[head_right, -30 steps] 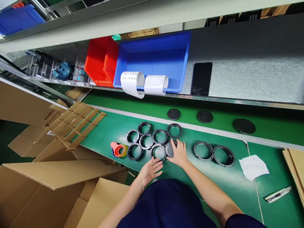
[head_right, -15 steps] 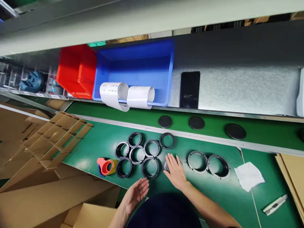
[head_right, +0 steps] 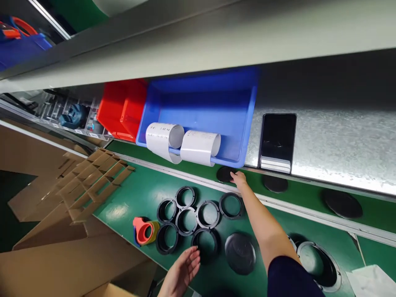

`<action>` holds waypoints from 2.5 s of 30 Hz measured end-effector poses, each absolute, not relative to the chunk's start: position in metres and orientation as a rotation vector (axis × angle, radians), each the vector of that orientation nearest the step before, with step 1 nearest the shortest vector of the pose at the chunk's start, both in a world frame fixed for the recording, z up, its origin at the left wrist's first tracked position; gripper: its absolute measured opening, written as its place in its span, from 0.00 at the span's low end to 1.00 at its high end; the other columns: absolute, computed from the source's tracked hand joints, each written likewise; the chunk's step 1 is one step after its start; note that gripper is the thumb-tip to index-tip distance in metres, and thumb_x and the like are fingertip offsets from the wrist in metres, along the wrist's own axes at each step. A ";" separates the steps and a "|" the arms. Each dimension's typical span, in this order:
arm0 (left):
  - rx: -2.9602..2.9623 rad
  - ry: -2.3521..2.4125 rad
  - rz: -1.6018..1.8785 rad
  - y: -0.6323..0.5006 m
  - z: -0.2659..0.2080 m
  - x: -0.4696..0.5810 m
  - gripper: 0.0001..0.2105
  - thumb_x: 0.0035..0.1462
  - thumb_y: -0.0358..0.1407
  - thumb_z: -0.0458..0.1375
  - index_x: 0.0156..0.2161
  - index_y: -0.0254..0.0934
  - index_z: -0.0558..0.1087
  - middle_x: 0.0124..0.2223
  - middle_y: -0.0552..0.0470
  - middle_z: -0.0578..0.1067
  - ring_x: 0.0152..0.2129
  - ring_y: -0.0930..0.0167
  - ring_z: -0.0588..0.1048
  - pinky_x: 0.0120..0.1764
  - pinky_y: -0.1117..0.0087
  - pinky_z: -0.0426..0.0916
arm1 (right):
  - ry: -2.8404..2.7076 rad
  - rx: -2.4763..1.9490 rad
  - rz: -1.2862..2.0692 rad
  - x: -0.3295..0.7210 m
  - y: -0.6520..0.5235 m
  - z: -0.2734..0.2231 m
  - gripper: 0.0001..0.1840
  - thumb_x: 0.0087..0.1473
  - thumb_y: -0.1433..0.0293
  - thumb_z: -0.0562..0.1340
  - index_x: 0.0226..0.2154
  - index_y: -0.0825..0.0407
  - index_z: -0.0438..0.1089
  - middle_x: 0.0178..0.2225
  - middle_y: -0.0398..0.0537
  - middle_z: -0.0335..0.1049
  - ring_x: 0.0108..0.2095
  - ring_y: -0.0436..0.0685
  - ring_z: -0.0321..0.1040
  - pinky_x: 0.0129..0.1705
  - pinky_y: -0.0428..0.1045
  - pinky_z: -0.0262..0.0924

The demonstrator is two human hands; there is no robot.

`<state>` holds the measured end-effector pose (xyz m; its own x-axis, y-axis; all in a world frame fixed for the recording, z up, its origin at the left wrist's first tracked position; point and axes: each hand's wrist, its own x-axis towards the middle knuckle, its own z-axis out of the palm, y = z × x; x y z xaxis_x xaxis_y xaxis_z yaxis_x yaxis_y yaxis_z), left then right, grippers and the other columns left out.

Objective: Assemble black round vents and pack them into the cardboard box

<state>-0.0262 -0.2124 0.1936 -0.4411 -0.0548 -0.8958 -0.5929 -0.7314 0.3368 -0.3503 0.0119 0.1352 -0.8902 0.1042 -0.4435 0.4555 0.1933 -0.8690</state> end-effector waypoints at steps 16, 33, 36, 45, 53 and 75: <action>-0.440 0.605 2.464 -0.094 0.275 -0.061 0.29 0.64 0.58 0.46 0.60 0.41 0.67 0.61 0.45 0.69 0.60 0.56 0.63 0.62 0.48 0.57 | 3.048 -0.055 -1.653 -0.035 0.074 0.257 0.22 0.65 0.52 0.53 0.51 0.44 0.73 0.54 0.56 0.58 0.56 0.69 0.54 0.59 0.67 0.54; -0.190 0.575 2.462 -0.077 0.301 0.008 0.42 0.54 0.69 0.44 0.66 0.44 0.57 0.59 0.35 0.69 0.55 0.47 0.68 0.55 0.34 0.56 | 2.430 -0.449 -1.916 -0.012 0.099 0.286 0.35 0.69 0.50 0.41 0.43 0.48 0.78 0.53 0.55 0.66 0.59 0.65 0.55 0.63 0.65 0.48; -0.220 0.563 2.474 -0.080 0.300 0.012 0.43 0.53 0.69 0.45 0.65 0.44 0.58 0.58 0.34 0.70 0.54 0.47 0.68 0.55 0.34 0.56 | 2.396 -0.441 -1.939 -0.010 0.096 0.285 0.34 0.69 0.49 0.42 0.43 0.48 0.78 0.53 0.54 0.66 0.59 0.65 0.55 0.63 0.65 0.48; -0.286 0.557 2.496 -0.093 0.299 0.013 0.42 0.54 0.69 0.43 0.66 0.46 0.57 0.59 0.35 0.69 0.54 0.48 0.69 0.54 0.34 0.57 | 2.309 -0.384 -1.997 -0.010 0.083 0.281 0.32 0.69 0.49 0.44 0.43 0.47 0.78 0.53 0.53 0.65 0.58 0.65 0.57 0.63 0.64 0.50; -0.363 0.500 2.537 -0.106 0.292 0.003 0.39 0.58 0.66 0.43 0.64 0.42 0.62 0.59 0.38 0.70 0.55 0.52 0.69 0.57 0.42 0.60 | 2.599 -0.590 -1.715 -0.012 0.070 0.271 0.30 0.71 0.55 0.39 0.57 0.45 0.70 0.60 0.52 0.60 0.61 0.65 0.55 0.62 0.65 0.54; -1.063 0.694 2.349 -0.219 0.209 -0.014 0.27 0.67 0.48 0.50 0.65 0.35 0.58 0.61 0.36 0.69 0.57 0.59 0.69 0.56 0.58 0.66 | 3.009 -0.521 -0.478 -0.204 0.005 0.130 0.56 0.44 0.52 0.73 0.67 0.58 0.54 0.63 0.71 0.51 0.62 0.79 0.49 0.64 0.69 0.41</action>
<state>-0.0139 -0.2194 0.2093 -0.5912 0.2039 -0.7804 -0.5951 -0.7634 0.2514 -0.2039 0.0053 0.1297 -0.9419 -0.3358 0.0027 -0.3201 0.8954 -0.3095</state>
